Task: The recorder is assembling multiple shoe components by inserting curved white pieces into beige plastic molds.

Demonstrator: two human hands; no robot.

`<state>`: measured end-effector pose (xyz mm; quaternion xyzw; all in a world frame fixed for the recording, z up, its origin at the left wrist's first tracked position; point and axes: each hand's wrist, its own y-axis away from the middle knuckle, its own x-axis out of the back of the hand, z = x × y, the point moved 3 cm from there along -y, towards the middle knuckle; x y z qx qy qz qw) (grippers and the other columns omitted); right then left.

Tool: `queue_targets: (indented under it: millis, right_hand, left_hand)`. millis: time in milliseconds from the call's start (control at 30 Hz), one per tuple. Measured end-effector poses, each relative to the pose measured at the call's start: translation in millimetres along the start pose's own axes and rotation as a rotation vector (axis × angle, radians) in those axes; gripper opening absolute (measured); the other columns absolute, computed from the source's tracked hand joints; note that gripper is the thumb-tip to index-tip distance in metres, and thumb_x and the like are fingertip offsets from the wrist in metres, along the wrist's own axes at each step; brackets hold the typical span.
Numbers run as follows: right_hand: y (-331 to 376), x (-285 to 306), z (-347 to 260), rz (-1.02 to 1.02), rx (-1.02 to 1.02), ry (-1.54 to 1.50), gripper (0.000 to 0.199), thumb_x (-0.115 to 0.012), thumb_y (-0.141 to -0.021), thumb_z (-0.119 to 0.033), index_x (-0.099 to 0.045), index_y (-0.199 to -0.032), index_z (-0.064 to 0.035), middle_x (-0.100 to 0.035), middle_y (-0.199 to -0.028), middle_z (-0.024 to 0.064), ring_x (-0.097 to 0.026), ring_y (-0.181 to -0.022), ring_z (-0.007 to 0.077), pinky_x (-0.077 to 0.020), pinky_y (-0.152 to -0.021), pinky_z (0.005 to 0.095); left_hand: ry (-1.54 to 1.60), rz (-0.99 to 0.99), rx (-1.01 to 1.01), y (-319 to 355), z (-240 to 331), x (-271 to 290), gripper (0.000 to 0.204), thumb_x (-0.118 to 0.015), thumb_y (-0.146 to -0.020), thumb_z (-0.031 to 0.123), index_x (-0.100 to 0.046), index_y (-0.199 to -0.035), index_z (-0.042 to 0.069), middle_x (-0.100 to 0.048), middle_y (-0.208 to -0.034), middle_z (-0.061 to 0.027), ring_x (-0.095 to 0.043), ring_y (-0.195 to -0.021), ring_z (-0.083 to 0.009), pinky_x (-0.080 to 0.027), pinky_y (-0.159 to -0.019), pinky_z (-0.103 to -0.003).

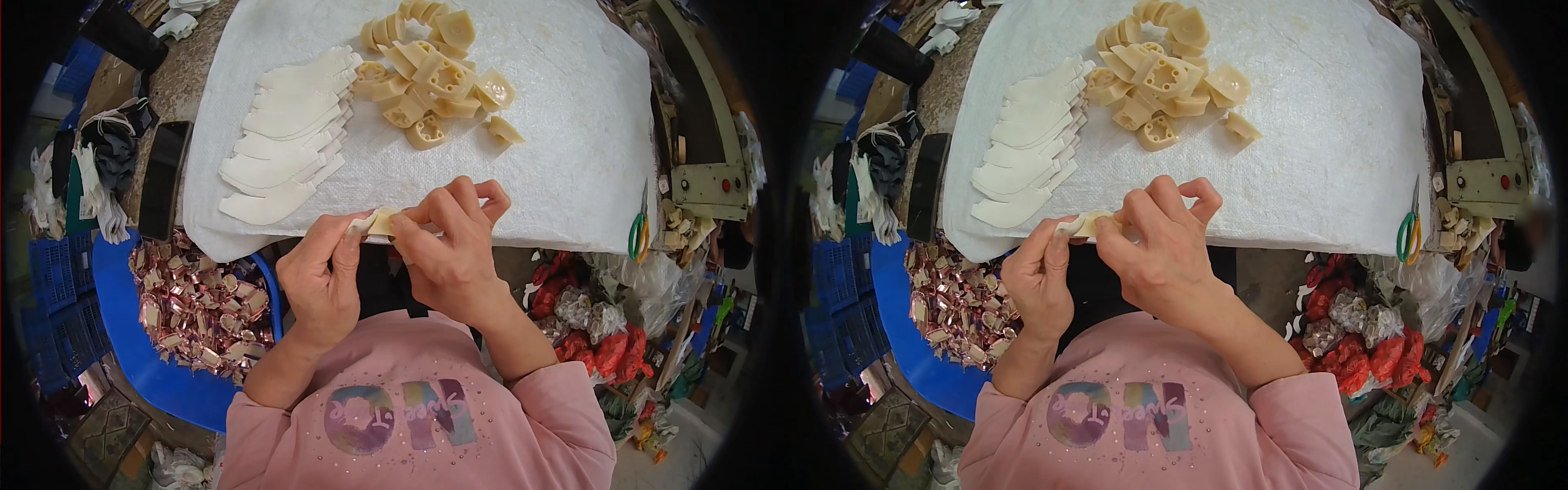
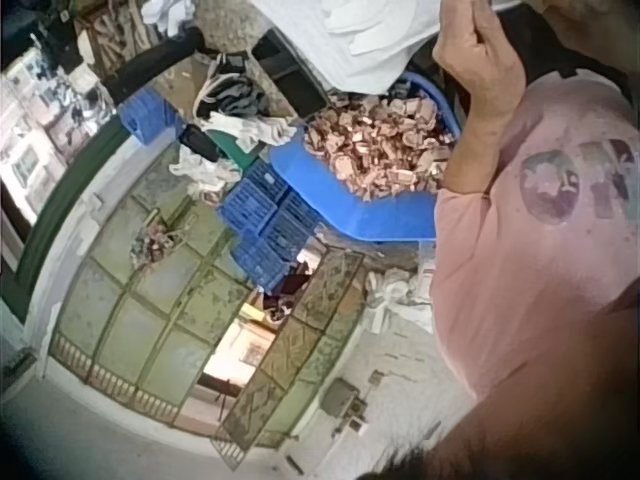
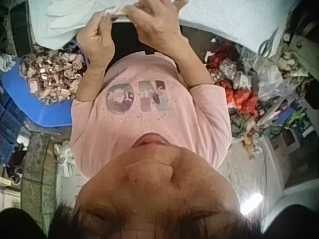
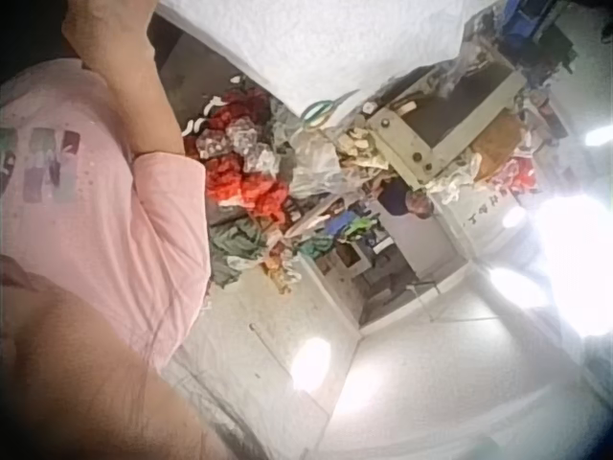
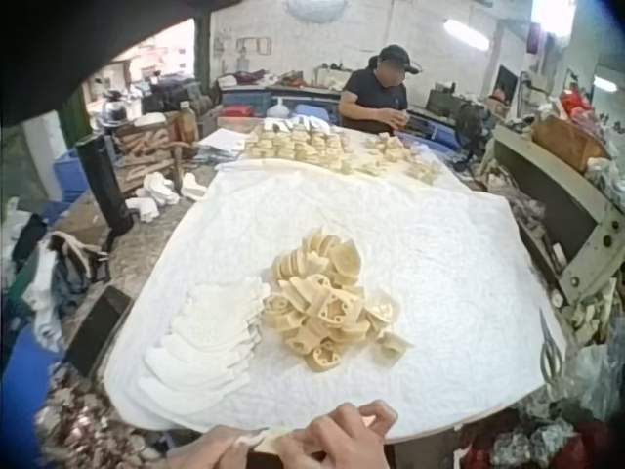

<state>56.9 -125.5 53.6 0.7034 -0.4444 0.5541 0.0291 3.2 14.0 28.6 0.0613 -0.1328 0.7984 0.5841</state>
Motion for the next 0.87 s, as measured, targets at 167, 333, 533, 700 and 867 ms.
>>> queue_targets:
  millis: [167, 333, 533, 700, 867]
  right_hand:
    - [3.8, -8.4, 2.9, -0.059, 0.018, 0.014, 0.027, -0.062, -0.059, -0.002, -0.057, -0.083, -0.0129, -0.041, -0.075, 0.0028, -0.044, -0.077, 0.0217, -0.0242, -0.073, 0.0429]
    - [9.0, -21.9, 16.9, -0.006, 0.048, -0.115, 0.029, -0.063, -0.059, -0.001, -0.058, -0.086, -0.0107, -0.043, -0.076, 0.0042, -0.044, -0.078, 0.0222, -0.0254, -0.074, 0.0413]
    - [17.2, -14.9, 26.6, 0.053, -0.055, -0.527, 0.025, -0.065, -0.072, -0.001, -0.058, -0.095, -0.0068, -0.051, -0.079, 0.0054, -0.046, -0.071, 0.0223, -0.0314, -0.072, 0.0365]
    - [26.0, -11.2, 26.8, 0.035, -0.180, -0.843, 0.022, -0.065, -0.076, 0.000, -0.057, -0.096, -0.0028, -0.049, -0.078, 0.0052, -0.041, -0.073, 0.0173, -0.0328, -0.066, 0.0292]
    - [27.7, -16.2, 26.8, -0.049, -0.169, -0.847, 0.021, -0.066, -0.078, -0.005, -0.055, -0.096, -0.0033, -0.046, -0.077, 0.0039, -0.038, -0.073, 0.0166, -0.0315, -0.068, 0.0321]
  left_hand:
    - [-0.186, -0.008, -0.225, -3.7, -2.7, -9.4, 0.015, -0.054, -0.090, 0.005, -0.062, -0.098, -0.006, -0.061, -0.079, -0.0145, -0.057, -0.064, -0.0222, -0.046, -0.059, -0.031]
    - [-0.279, -0.068, -0.282, -0.8, -2.2, -4.6, 0.019, -0.054, -0.090, 0.004, -0.061, -0.105, -0.005, -0.062, -0.084, -0.0150, -0.059, -0.071, -0.0238, -0.047, -0.061, -0.031]
    - [0.207, -0.104, -0.124, -7.8, -15.0, -4.0, 0.025, -0.069, -0.077, 0.004, -0.070, -0.101, 0.007, -0.062, -0.086, -0.0063, -0.057, -0.076, -0.0160, -0.047, -0.067, -0.027]
    - [0.247, -0.112, -0.218, -9.9, -8.3, -12.5, 0.021, -0.070, -0.073, 0.001, -0.069, -0.094, 0.006, -0.064, -0.076, -0.0023, -0.055, -0.071, -0.0159, -0.046, -0.062, -0.027]
    - [0.117, -0.052, -0.382, -4.8, -8.9, -12.3, 0.027, -0.070, -0.073, 0.000, -0.067, -0.099, 0.006, -0.062, -0.076, -0.0059, -0.055, -0.071, -0.0181, -0.047, -0.062, -0.031]
